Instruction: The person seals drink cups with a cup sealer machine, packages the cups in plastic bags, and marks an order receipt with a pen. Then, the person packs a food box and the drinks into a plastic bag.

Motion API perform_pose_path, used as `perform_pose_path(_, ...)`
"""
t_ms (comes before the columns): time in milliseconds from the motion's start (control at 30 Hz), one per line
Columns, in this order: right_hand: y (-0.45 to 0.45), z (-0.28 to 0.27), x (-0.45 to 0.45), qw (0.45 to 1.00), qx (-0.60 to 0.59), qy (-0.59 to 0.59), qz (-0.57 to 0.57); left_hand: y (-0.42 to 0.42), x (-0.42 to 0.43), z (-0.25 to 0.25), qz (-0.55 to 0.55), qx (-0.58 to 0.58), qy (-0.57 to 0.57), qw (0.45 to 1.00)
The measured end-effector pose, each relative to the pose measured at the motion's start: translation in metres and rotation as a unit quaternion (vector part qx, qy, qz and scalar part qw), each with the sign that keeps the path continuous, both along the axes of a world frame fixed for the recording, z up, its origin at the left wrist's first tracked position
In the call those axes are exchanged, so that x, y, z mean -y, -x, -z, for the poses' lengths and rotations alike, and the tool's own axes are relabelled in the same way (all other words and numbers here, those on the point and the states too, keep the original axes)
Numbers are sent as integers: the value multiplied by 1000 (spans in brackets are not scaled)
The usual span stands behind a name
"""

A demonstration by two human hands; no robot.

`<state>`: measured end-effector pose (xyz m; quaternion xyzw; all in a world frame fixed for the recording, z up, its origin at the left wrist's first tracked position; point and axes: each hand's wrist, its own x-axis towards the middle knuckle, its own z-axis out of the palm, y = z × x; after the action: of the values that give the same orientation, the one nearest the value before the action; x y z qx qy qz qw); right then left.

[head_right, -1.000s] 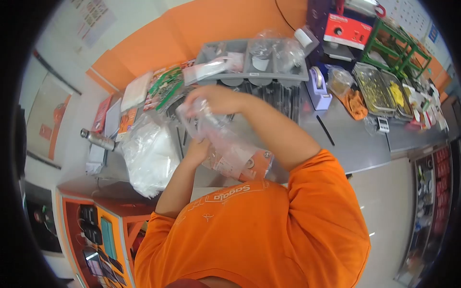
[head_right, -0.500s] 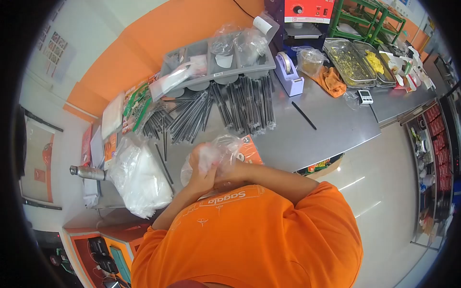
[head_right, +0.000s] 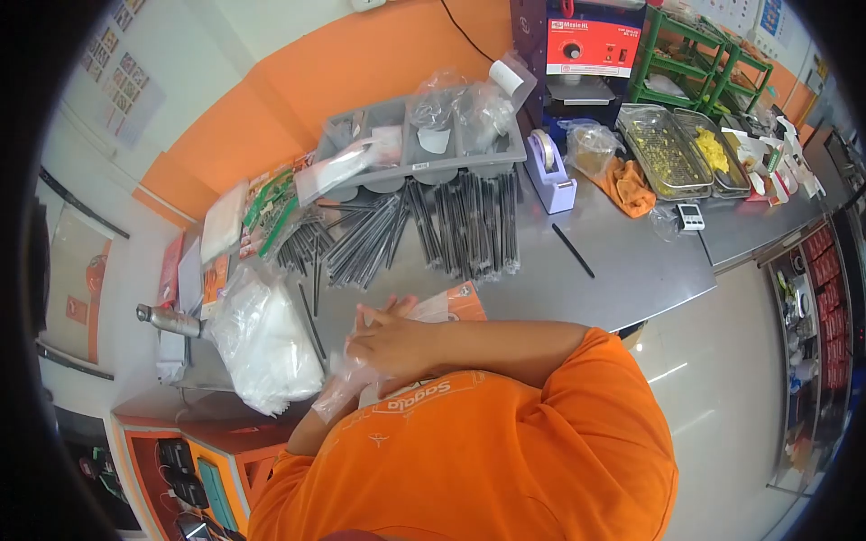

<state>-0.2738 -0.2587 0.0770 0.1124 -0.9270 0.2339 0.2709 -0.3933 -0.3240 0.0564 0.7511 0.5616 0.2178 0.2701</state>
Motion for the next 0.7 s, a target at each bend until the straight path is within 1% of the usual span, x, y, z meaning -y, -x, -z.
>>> perform_pose_path(33, 4, -4, 1, 995, 94, 42, 6, -3, -4, -1, -4, 67, 19, 998)
perform_pose_path(67, 8, -11, 7, 995, 93, 43, 1, -4, -8, -2, -7, 129, 39, 991)
perform_pose_path(100, 14, -19, 17, 974, 172, 110, 103, -4, -9, -4, -6, 164, 56, 985)
perform_pose_path(167, 14, -28, 24, 932, 252, 174, 193, 0, -10, -7, -9, 204, 76, 976)
perform_pose_path(233, 12, -33, 15, 922, 127, 320, 179, 3, -8, -5, -24, 202, 88, 975)
perform_pose_path(300, 12, -35, 6, 873, 5, 460, 162, 6, -3, -2, -43, 183, 98, 977)
perform_pose_path(333, 12, -36, 4, 837, -57, 521, 157, 6, -3, -1, -47, 174, 98, 979)
perform_pose_path(367, 12, -37, 5, 838, -53, 521, 154, 5, -3, -1, -48, 171, 96, 979)
perform_pose_path(433, 16, -41, 4, 856, -132, 477, 151, 2, -4, 1, -51, 158, 75, 983)
perform_pose_path(467, 16, -41, 6, 856, -133, 476, 152, -1, -4, 2, -53, 148, 61, 986)
perform_pose_path(533, 11, -40, 7, 916, -56, 368, 153, -3, -3, 5, -60, 110, 21, 992)
perform_pose_path(567, 6, -46, 0, 916, -59, 364, 159, -1, -3, 7, -65, 86, 1, 994)
perform_pose_path(600, -1, -58, -8, 947, -39, 314, 56, 3, -1, 8, -71, 47, -20, 996)
perform_pose_path(633, -9, -71, -18, 964, -17, 259, -48, 11, 2, 10, -79, -8, -38, 996)
perform_pose_path(667, -14, -80, -31, 968, 6, 198, -150, 22, 3, 13, -82, -74, -60, 992)
perform_pose_path(700, -24, -87, -57, 971, 3, 191, -143, 35, 7, 13, -65, -142, -100, 983)
